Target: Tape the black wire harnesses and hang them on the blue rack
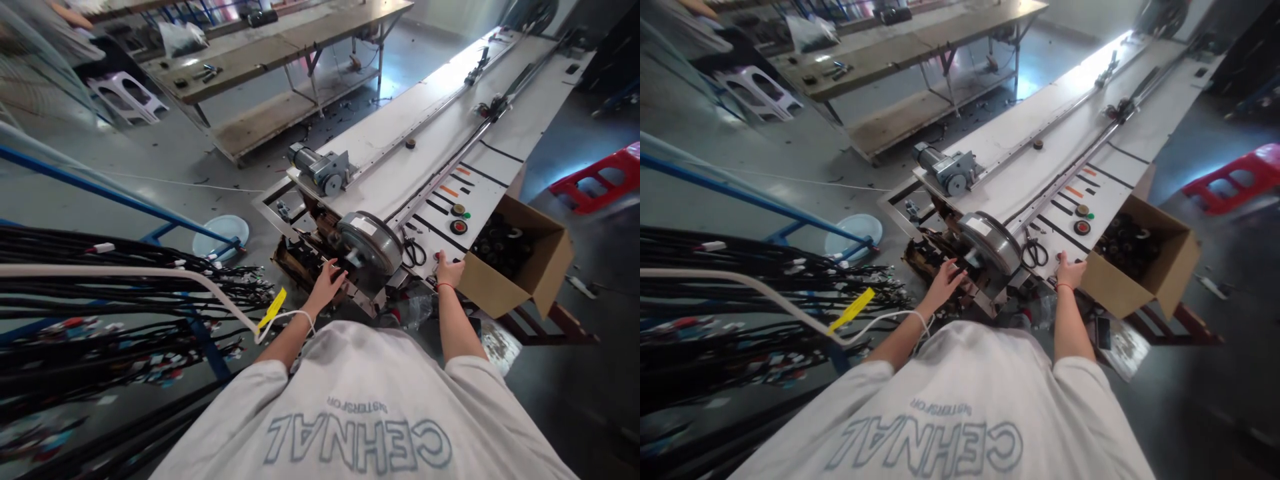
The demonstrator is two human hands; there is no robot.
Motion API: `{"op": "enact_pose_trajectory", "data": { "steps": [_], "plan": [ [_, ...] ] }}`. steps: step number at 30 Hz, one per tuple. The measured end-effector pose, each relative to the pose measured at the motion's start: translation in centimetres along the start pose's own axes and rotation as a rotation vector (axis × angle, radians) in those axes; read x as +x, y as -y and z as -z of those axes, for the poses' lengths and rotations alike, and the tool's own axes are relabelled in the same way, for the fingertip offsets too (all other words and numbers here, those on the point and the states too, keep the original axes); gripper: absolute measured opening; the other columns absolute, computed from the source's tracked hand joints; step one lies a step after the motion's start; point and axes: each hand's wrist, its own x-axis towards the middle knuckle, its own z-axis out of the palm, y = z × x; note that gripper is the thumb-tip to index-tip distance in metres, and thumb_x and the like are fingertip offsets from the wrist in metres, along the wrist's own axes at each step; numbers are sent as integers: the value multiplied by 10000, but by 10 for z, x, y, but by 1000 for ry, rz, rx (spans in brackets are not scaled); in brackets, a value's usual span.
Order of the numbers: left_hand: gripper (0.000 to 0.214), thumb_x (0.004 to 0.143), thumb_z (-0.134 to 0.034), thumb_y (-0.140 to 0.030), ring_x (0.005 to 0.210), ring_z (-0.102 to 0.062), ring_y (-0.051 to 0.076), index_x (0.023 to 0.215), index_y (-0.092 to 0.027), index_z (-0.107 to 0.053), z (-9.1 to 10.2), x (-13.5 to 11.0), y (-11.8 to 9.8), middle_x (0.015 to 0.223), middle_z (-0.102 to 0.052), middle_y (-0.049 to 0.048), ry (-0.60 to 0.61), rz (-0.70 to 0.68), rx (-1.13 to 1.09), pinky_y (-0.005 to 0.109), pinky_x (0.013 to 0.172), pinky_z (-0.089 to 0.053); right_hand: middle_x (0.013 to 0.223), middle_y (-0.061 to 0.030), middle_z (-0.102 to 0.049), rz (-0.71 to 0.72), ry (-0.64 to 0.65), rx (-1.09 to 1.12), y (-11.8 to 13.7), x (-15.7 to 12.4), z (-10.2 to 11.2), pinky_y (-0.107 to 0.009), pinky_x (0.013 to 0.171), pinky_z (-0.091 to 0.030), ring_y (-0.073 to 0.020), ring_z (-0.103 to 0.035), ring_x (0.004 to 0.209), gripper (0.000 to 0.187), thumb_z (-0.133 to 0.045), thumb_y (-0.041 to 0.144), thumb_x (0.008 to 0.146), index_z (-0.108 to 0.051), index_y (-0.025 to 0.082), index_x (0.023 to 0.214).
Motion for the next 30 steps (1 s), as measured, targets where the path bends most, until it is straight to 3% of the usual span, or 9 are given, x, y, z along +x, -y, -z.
{"op": "enact_pose_trajectory", "data": {
  "steps": [3,6,11,16,22,26,30],
  "plan": [
    [571,801,-619,-468,974,-652,219,1257,-159,-468,4,-1,10,1014,-679,94,63,-1,68,370,899,-497,1304,-270,-490,3,-2,4,0,1,0,-486,1027,-382,-386,-484,1222,760,-658,592,797,-421,76,1302],
    [395,753,-644,-472,891,-655,222,1005,-169,-611,10,-7,25,924,-698,67,203,39,192,345,849,-503,1301,-260,-495,-14,-4,15,0,1,0,-493,1022,-383,-384,-499,1202,728,-629,615,806,-436,95,1277],
    [170,699,-646,-368,714,-616,197,719,-201,-619,20,-16,45,705,-660,13,259,170,439,288,731,-480,1279,-243,-517,-24,-3,35,0,2,0,-478,1017,-393,-375,-510,1193,735,-654,633,777,-451,112,1255],
    [222,729,-619,-429,655,-579,184,700,-209,-609,31,-27,48,664,-634,12,126,171,442,265,653,-440,1295,-249,-522,-24,4,3,1,0,2,-491,1017,-395,-387,-506,1203,759,-688,609,769,-450,97,1277],
    [355,748,-560,-531,589,-509,156,655,-189,-575,48,-62,40,570,-546,-12,53,175,312,254,593,-407,1292,-273,-512,-4,18,-25,5,-2,5,-498,1015,-389,-397,-502,1203,715,-650,582,813,-448,69,1266],
    [356,777,-529,-518,613,-527,163,715,-174,-598,47,-74,27,625,-581,3,0,153,301,264,600,-413,1280,-268,-517,7,13,-49,4,0,3,-502,1001,-398,-399,-507,1193,674,-643,581,813,-460,89,1235],
    [349,782,-536,-492,678,-583,187,812,-164,-651,40,-66,13,720,-661,28,-1,145,283,280,651,-451,1278,-272,-516,17,19,-36,2,2,1,-491,1009,-392,-392,-506,1195,662,-636,575,815,-451,94,1231]
  ]
}}
